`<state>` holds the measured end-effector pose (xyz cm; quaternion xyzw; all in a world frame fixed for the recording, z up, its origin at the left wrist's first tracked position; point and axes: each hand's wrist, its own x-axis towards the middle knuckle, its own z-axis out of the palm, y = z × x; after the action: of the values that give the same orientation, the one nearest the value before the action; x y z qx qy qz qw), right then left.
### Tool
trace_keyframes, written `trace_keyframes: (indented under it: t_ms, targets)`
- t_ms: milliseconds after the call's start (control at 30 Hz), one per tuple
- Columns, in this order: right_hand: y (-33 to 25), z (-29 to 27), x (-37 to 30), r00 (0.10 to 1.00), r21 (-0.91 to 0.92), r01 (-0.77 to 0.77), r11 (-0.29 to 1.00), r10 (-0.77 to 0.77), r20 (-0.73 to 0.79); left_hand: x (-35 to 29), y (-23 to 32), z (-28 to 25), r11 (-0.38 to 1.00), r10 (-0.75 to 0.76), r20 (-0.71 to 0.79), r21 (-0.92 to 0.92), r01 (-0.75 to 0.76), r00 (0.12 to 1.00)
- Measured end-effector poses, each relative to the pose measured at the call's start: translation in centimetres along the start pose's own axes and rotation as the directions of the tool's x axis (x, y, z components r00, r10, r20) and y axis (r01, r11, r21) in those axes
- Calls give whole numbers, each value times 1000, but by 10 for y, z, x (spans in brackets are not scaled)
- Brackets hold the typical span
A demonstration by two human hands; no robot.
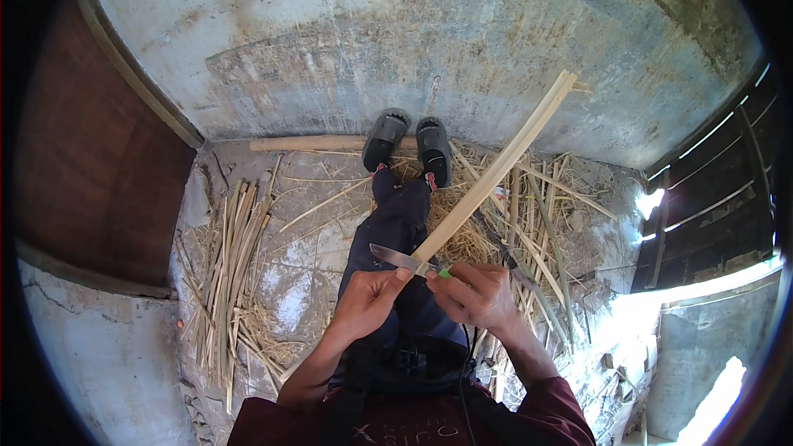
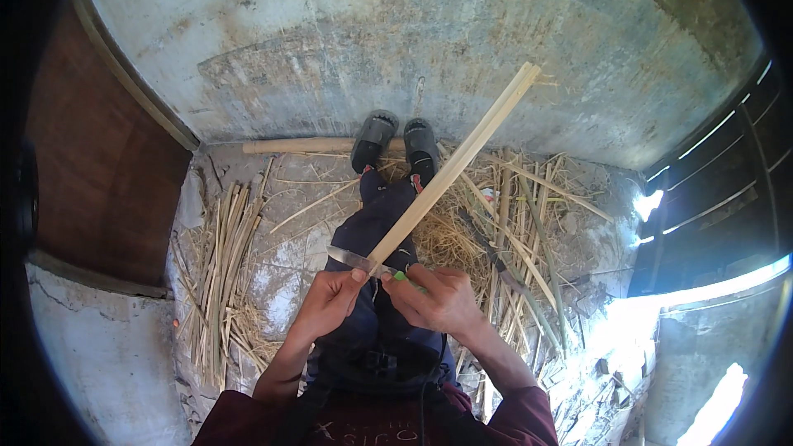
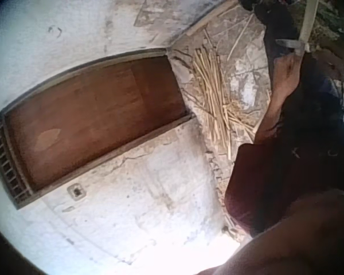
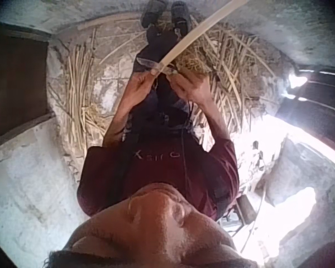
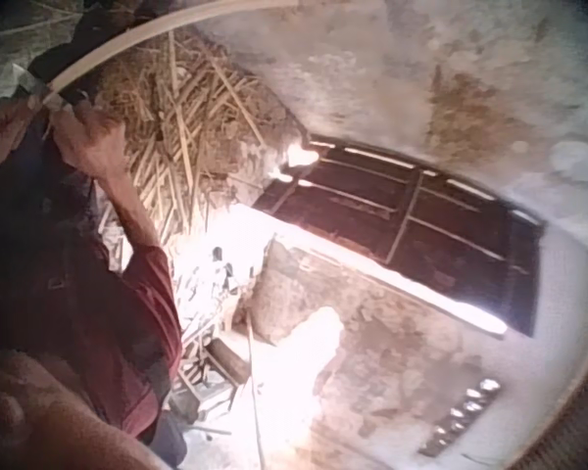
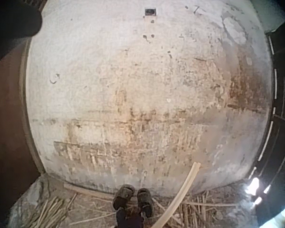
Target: The person uses a knife to shave thin strips from a length of wood, removing small pieces and splinters.
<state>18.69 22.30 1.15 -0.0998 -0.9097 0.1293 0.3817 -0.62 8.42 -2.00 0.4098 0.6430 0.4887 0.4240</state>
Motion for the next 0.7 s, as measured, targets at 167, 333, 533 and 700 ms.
trace_keyframes:
  t_ms: [167,333,533,700]
  targets:
    - [1,3,-1,1000,13,-11,1000,11,-5,2,1,2,999,1,-31,53,1,1000]
    - [3,2,2,1000,-6,3,1000,-3,-10,-1,3,0,1000,-10,-33,29,11,999]
    - [46,-15,-6,959,-74,-242,968,227,-168,-16,-3,-10,998,-31,-44,61,33,999]
    - [56,-21,-6,968,-104,-221,970,205,-144,-19,-10,-12,994,-86,-31,58,88,996]
